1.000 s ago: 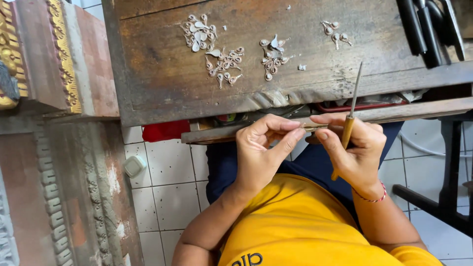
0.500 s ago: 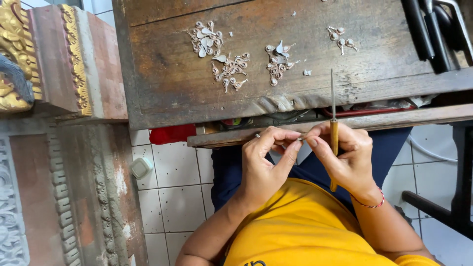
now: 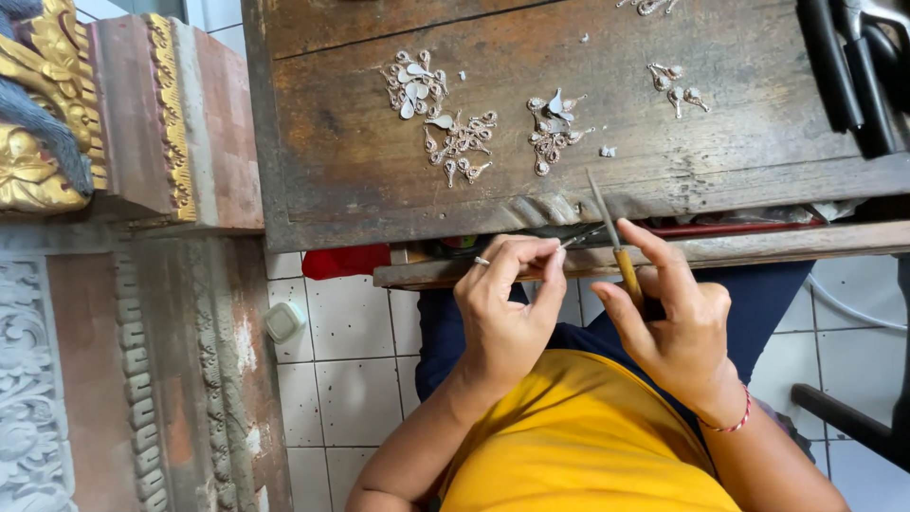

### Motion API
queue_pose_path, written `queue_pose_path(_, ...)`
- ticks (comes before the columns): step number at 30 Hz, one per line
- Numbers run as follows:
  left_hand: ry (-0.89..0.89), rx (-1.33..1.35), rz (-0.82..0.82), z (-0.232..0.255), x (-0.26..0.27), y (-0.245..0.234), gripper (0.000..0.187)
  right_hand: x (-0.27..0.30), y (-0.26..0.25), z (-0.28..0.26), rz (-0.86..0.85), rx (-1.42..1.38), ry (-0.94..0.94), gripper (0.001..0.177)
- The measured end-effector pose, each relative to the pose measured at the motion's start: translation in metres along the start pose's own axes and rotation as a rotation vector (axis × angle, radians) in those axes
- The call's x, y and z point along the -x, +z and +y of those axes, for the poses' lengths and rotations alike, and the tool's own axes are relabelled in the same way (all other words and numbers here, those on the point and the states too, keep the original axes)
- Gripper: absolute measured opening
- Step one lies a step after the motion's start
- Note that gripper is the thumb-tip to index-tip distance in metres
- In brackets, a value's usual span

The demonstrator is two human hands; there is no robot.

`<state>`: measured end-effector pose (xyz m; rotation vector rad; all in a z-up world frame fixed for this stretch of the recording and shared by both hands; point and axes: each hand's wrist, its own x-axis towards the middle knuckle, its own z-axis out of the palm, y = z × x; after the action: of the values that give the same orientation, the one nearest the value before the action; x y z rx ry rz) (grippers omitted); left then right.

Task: Cleaning and refining small silver jewelry components using a fine metal tool on a wooden workbench

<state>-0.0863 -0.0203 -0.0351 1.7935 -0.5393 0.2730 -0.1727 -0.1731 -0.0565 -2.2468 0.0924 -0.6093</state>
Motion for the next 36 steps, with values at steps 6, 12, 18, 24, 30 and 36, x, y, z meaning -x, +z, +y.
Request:
queue_pose_path(6,0.145,-0.229,0.114,-0.009,-0.003,0.016,0.006,0.020,-0.002,0.006,-0.039,0.011,-0.018,0.040)
queue_pose_path(12,0.204,-0.322,0.108,-0.013,0.000,0.021,0.008,0.018,-0.006,-0.007,-0.089,0.071,-0.019,0.036)
queue_pose_path(18,0.149,-0.272,0.009,-0.005,-0.001,0.016,0.010,0.036,-0.011,0.009,-0.265,0.098,-0.049,0.041)
queue_pose_path(24,0.166,-0.266,-0.027,-0.005,-0.006,0.014,0.009,0.020,-0.002,0.009,-0.222,0.242,-0.164,0.037)
queue_pose_path(30,0.133,-0.217,-0.047,0.002,-0.011,0.012,0.014,-0.006,0.004,0.011,-0.091,0.524,-0.258,0.036)
queue_pose_path(36,0.148,-0.209,-0.027,-0.004,-0.008,0.013,0.013,0.005,-0.025,0.002,-0.168,0.341,-0.138,0.035)
